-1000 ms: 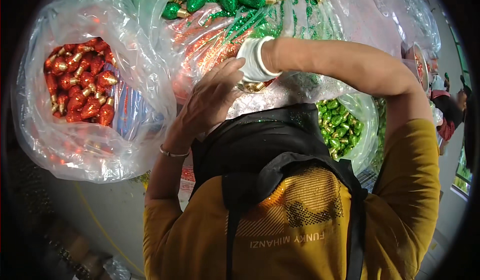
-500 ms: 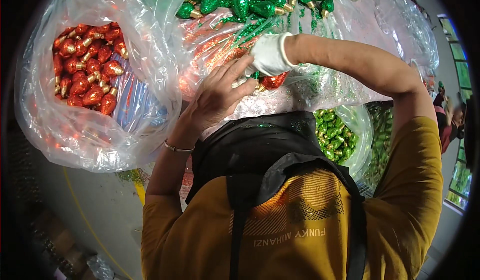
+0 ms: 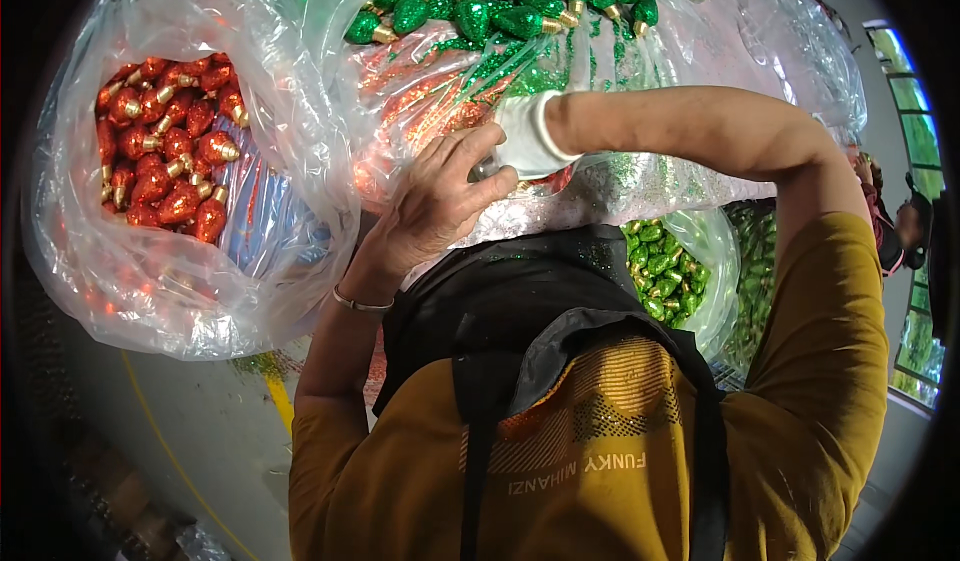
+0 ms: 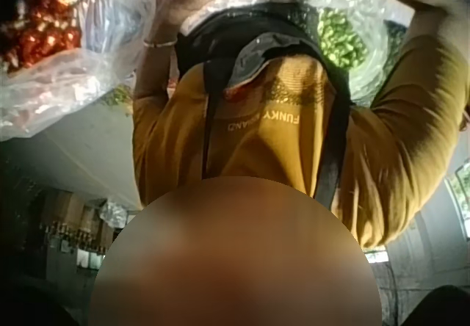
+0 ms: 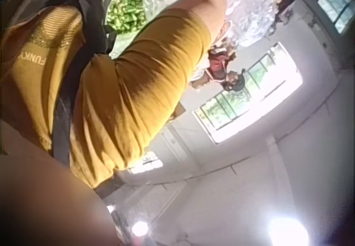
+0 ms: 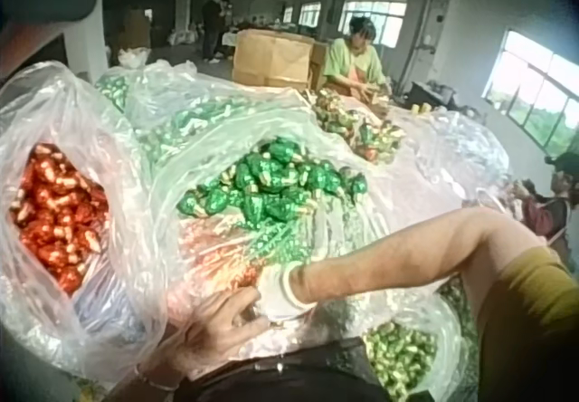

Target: The person is sorting and packing red and green festive ornaments into plastic bags at a packaging station.

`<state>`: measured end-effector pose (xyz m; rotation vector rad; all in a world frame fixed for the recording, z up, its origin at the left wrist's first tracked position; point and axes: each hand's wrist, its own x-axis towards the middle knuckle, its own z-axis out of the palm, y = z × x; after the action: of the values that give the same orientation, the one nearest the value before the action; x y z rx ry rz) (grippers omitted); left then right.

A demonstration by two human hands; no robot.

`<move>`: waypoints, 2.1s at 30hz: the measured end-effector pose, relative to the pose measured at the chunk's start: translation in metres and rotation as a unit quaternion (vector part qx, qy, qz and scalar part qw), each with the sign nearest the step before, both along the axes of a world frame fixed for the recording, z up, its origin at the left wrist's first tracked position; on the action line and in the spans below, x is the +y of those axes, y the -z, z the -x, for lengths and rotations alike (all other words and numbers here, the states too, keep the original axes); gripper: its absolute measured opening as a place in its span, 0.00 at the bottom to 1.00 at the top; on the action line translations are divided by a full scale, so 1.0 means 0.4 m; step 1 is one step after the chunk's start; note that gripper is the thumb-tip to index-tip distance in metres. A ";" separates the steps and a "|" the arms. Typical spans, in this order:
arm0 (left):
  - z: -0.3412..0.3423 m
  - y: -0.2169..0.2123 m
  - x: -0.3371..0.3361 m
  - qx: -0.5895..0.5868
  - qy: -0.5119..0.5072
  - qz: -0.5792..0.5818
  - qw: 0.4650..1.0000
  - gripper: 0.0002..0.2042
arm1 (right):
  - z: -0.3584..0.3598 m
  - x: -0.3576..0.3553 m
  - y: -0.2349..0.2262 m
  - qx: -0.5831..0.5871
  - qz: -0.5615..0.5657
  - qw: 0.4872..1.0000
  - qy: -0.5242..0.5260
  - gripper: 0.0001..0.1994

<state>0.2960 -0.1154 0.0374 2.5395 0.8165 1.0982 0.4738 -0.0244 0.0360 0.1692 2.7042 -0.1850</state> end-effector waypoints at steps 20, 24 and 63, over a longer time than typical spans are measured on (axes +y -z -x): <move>-0.011 0.023 0.001 -0.083 -0.011 0.021 0.996 0.16 | -0.003 0.025 0.083 0.106 0.111 0.988 -0.015 0.09; 0.000 0.014 -0.006 -0.051 -0.008 0.036 0.998 0.15 | -0.017 0.047 -0.092 -0.033 -0.016 0.984 -0.174 0.11; -0.006 -0.108 -0.040 0.156 0.011 -0.023 0.987 0.11 | -0.158 -0.123 -0.316 0.259 0.061 0.881 0.390 0.10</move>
<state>0.2985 -0.1315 0.0805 2.7954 0.8405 0.7277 0.5371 -0.0737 0.1625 1.3436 2.9471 -0.7216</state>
